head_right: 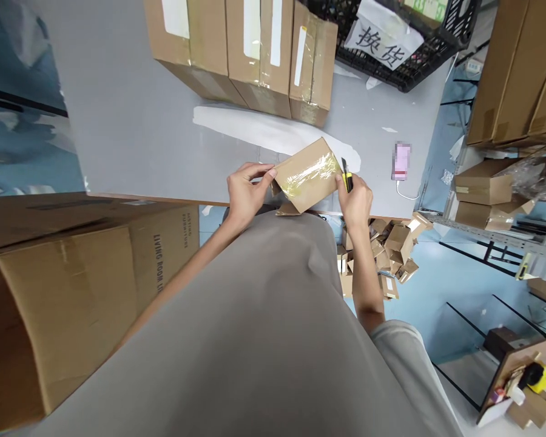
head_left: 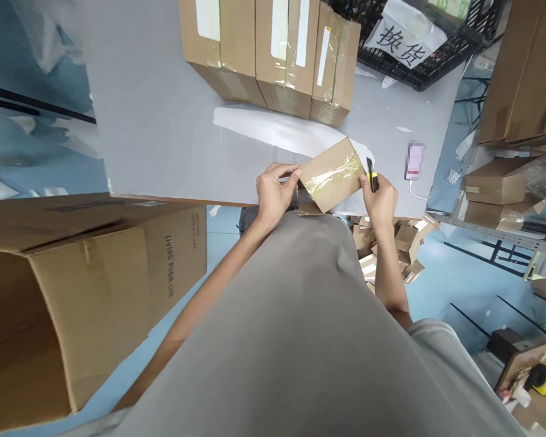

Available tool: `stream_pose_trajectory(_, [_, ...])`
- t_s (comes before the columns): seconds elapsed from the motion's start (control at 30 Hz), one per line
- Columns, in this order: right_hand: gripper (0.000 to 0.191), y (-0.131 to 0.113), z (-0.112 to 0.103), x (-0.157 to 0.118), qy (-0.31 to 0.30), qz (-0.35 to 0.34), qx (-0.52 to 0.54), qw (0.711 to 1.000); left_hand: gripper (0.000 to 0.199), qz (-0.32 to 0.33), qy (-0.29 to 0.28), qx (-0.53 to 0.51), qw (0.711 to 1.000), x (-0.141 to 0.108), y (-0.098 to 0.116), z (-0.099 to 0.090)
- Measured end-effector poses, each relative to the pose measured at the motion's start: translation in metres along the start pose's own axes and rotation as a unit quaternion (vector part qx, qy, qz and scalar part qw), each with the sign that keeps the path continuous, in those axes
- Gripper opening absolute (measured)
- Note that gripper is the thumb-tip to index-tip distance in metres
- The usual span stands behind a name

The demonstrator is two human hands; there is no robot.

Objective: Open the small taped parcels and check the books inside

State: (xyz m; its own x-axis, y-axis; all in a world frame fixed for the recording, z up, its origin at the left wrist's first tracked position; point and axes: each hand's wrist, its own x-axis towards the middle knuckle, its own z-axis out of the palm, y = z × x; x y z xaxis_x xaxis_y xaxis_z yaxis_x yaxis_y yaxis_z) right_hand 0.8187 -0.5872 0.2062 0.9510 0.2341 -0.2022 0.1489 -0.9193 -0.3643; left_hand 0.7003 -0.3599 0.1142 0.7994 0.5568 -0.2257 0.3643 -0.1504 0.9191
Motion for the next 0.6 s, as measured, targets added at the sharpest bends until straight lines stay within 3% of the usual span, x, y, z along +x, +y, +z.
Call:
stream_pose_trajectory(0.1, [0.039,0.017,0.008,0.015,-0.027,0.071,0.057,0.995,0.042,0.005,0.008,-0.005,1.0,0.005,-0.002,-0.001])
stream_pose_trajectory(0.2, [0.038,0.013,0.019,0.006,-0.059,0.088,0.124,0.987,0.037,-0.002,0.03,-0.004,1.0,0.016,-0.008,-0.009])
stream_pose_trajectory(0.4, [0.039,-0.006,0.038,-0.026,-0.142,0.075,0.187,0.969,0.033,-0.013,0.04,0.024,0.999,0.03,-0.014,-0.051])
stream_pose_trajectory(0.5, [0.041,-0.004,0.042,-0.028,-0.143,0.068,0.174,0.972,0.026,0.049,0.038,0.093,0.994,0.023,0.002,-0.053])
stream_pose_trajectory(0.6, [0.041,0.002,0.039,-0.025,-0.135,0.065,0.154,0.977,0.026,0.164,-0.029,0.154,0.974,0.014,0.023,-0.029])
